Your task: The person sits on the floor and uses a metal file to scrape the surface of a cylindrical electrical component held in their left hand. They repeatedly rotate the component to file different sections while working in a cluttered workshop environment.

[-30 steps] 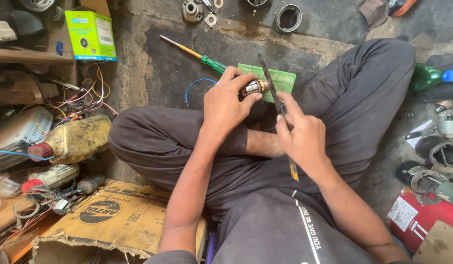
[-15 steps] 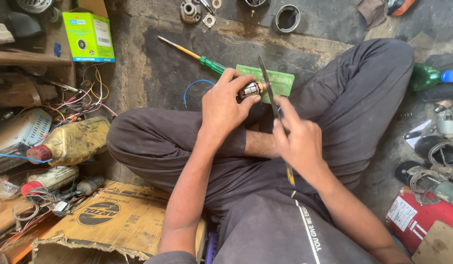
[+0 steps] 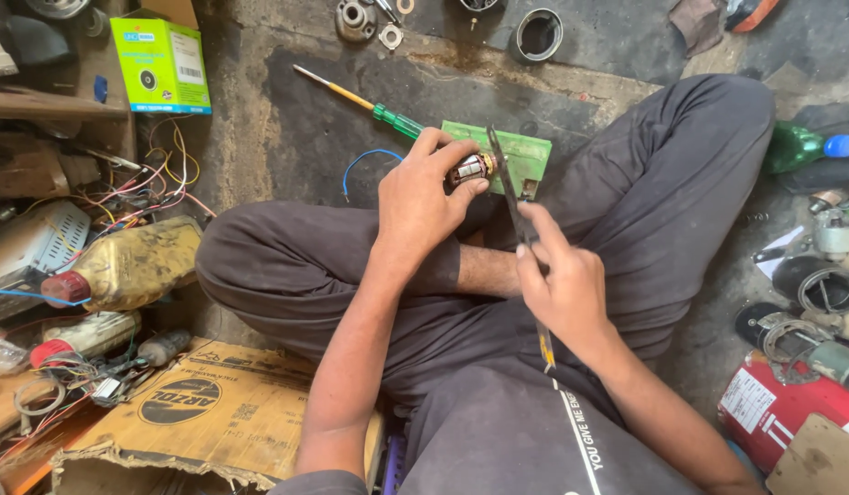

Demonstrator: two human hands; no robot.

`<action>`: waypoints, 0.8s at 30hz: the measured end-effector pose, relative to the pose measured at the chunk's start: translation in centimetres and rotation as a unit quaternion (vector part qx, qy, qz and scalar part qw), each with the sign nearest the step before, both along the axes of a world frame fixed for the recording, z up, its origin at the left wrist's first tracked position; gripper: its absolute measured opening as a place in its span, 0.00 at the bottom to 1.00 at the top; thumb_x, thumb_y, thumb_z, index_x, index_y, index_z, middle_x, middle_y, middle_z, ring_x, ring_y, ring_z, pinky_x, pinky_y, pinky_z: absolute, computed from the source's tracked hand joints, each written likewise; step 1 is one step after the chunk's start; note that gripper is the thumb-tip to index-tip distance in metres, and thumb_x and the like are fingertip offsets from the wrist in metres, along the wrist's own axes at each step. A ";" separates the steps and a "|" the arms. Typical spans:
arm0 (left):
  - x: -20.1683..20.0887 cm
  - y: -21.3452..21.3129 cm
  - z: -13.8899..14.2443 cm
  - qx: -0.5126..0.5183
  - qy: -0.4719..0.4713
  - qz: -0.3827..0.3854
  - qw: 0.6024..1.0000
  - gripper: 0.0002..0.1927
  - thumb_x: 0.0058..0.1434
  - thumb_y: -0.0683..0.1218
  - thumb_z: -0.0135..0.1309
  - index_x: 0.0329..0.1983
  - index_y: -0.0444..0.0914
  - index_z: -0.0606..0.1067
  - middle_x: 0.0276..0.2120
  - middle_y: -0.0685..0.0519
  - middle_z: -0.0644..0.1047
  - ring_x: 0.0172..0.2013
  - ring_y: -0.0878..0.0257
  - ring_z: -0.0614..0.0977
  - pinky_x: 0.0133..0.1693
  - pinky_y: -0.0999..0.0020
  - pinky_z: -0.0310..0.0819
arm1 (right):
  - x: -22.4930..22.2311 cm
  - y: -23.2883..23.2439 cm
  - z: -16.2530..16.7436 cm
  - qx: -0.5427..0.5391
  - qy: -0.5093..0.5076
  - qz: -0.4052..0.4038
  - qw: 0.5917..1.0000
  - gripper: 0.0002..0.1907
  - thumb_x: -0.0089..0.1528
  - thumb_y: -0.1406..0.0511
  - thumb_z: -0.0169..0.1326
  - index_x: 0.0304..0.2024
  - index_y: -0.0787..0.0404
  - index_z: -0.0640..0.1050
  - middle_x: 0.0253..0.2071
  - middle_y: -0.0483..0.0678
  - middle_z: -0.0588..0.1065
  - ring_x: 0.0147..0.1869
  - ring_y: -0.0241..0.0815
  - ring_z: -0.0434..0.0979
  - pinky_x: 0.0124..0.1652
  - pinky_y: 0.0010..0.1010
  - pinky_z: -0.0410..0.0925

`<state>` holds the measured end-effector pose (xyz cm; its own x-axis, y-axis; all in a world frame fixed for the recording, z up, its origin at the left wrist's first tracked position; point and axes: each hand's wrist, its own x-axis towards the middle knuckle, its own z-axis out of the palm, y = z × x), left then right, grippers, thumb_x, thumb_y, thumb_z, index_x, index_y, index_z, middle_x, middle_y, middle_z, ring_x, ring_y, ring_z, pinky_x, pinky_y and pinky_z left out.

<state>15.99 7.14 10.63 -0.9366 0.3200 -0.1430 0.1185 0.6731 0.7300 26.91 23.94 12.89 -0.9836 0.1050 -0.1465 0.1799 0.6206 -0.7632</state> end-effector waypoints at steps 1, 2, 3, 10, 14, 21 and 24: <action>0.0 0.0 0.0 -0.002 0.000 0.000 1.000 0.21 0.51 0.50 0.69 0.49 0.45 0.80 0.44 0.56 0.76 0.39 0.53 0.83 0.37 0.58 0.75 | 0.2 0.0 0.1 0.006 0.002 -0.002 1.000 0.23 0.61 0.72 0.53 0.61 0.61 0.73 0.17 0.53 0.66 0.17 0.48 0.69 0.24 0.38 0.62; 0.1 0.0 -0.1 -0.003 0.007 -0.001 1.000 0.21 0.52 0.50 0.69 0.49 0.45 0.79 0.45 0.56 0.76 0.40 0.53 0.83 0.38 0.58 0.75 | 0.1 0.0 0.0 0.011 0.003 -0.003 1.000 0.23 0.61 0.72 0.53 0.61 0.61 0.73 0.16 0.53 0.66 0.16 0.48 0.69 0.24 0.38 0.62; 0.2 -0.1 -0.1 -0.003 0.014 -0.003 1.000 0.21 0.52 0.50 0.69 0.50 0.45 0.79 0.45 0.55 0.76 0.40 0.53 0.83 0.38 0.58 0.75 | 0.2 0.0 0.0 0.007 0.006 -0.005 1.000 0.23 0.62 0.72 0.53 0.61 0.61 0.73 0.17 0.52 0.66 0.17 0.48 0.69 0.24 0.38 0.62; 0.2 0.0 0.0 0.001 0.012 -0.001 1.000 0.21 0.52 0.51 0.69 0.49 0.45 0.79 0.44 0.55 0.76 0.40 0.52 0.83 0.37 0.58 0.75 | -0.2 0.0 -0.6 -0.009 0.003 -0.006 1.000 0.23 0.62 0.72 0.53 0.61 0.61 0.73 0.17 0.52 0.66 0.17 0.48 0.69 0.24 0.38 0.62; 0.2 0.0 0.0 -0.002 0.017 -0.003 1.000 0.21 0.52 0.50 0.69 0.49 0.45 0.79 0.45 0.55 0.76 0.40 0.52 0.83 0.37 0.58 0.75 | 0.2 -0.1 -0.2 0.011 0.024 -0.004 1.000 0.23 0.62 0.71 0.53 0.61 0.60 0.73 0.18 0.52 0.66 0.18 0.47 0.69 0.24 0.37 0.63; 0.1 -0.1 -0.2 0.006 0.014 -0.007 1.000 0.20 0.54 0.51 0.68 0.50 0.45 0.79 0.44 0.55 0.77 0.40 0.53 0.83 0.38 0.58 0.75 | -0.9 0.1 -1.5 0.005 0.009 -0.015 1.000 0.23 0.63 0.71 0.53 0.62 0.59 0.73 0.18 0.52 0.68 0.18 0.49 0.70 0.24 0.39 0.62; -0.1 -0.2 -0.3 0.011 0.008 -0.001 1.000 0.20 0.54 0.51 0.68 0.49 0.45 0.79 0.44 0.55 0.77 0.40 0.52 0.83 0.38 0.58 0.75 | 0.3 -0.1 -1.2 0.015 0.025 -0.002 1.000 0.24 0.62 0.71 0.53 0.62 0.60 0.72 0.18 0.51 0.69 0.18 0.48 0.71 0.24 0.38 0.63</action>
